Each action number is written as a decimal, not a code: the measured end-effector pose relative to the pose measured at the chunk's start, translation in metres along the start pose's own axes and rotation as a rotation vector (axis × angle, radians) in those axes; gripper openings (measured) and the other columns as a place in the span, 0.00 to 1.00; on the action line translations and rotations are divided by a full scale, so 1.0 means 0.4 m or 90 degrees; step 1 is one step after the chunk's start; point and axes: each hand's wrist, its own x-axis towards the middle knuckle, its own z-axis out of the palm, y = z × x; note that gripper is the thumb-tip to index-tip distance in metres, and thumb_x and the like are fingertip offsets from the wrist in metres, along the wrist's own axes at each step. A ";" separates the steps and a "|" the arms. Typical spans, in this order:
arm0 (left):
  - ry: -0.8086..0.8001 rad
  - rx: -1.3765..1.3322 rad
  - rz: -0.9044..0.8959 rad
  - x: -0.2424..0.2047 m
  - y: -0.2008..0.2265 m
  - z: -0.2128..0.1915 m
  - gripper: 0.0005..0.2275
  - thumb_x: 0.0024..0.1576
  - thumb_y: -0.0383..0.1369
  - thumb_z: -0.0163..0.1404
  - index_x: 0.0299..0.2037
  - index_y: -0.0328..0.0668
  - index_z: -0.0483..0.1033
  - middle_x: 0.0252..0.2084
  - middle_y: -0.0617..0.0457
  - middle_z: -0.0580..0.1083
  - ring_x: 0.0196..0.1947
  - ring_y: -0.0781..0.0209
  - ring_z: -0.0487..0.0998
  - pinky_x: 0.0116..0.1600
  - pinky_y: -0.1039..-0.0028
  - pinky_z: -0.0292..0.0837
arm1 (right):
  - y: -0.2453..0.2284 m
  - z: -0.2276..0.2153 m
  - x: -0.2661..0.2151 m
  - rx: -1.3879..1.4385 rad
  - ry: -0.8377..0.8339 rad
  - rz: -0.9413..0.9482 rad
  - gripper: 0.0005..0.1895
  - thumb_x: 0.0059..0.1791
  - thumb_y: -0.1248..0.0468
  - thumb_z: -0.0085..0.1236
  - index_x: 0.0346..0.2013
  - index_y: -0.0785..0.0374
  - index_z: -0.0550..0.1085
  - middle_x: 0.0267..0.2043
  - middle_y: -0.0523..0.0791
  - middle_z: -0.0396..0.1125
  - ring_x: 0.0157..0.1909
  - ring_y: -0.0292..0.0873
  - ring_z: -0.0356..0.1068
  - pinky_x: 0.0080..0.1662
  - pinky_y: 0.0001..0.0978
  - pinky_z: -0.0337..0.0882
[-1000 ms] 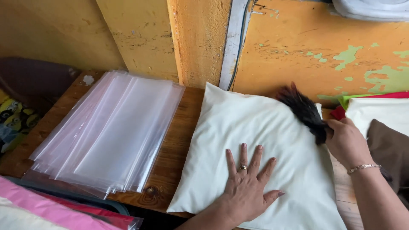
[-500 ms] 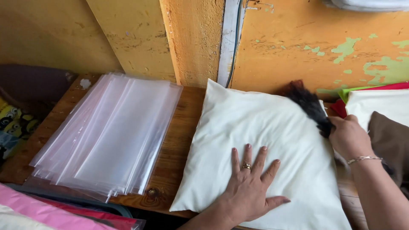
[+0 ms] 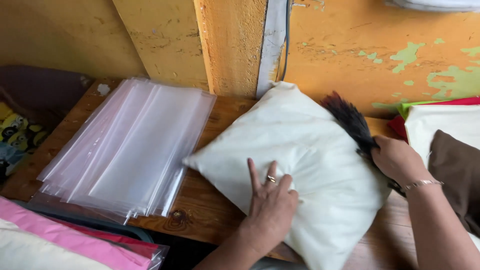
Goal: Brushing a pillow to remove lint and then inserting it into a plastic bag for packaging.
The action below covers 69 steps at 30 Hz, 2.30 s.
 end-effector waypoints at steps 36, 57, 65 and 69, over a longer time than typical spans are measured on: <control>0.190 -0.020 0.133 -0.026 0.031 0.189 0.40 0.46 0.57 0.38 0.67 0.41 0.48 0.67 0.38 0.50 0.68 0.29 0.38 0.64 0.34 0.17 | -0.189 0.096 -0.338 -0.097 -0.013 -0.657 0.51 0.31 0.66 0.53 0.68 0.45 0.48 0.42 0.47 0.54 0.32 0.53 0.68 0.33 0.42 0.72; 0.034 -0.062 -0.094 0.055 -0.064 0.091 0.29 0.54 0.57 0.30 0.52 0.45 0.72 0.50 0.41 0.69 0.54 0.30 0.62 0.59 0.27 0.15 | -0.074 0.121 -0.258 -0.002 0.015 -0.341 0.33 0.44 0.60 0.43 0.65 0.43 0.54 0.38 0.44 0.55 0.28 0.61 0.68 0.36 0.54 0.69; 0.023 -0.017 -0.198 0.047 -0.061 0.082 0.38 0.51 0.63 0.34 0.68 0.53 0.42 0.69 0.37 0.30 0.65 0.24 0.25 0.54 0.23 0.26 | 0.150 0.058 0.023 0.083 0.073 0.060 0.29 0.44 0.63 0.34 0.60 0.50 0.66 0.49 0.55 0.64 0.47 0.62 0.68 0.48 0.49 0.67; 0.015 -0.026 -0.210 0.054 -0.066 0.086 0.41 0.52 0.58 0.47 0.68 0.46 0.40 0.68 0.30 0.30 0.64 0.21 0.38 0.56 0.40 0.51 | 0.041 -0.051 -0.156 0.390 -0.028 0.067 0.31 0.45 0.47 0.47 0.58 0.59 0.67 0.45 0.42 0.71 0.51 0.38 0.64 0.54 0.28 0.57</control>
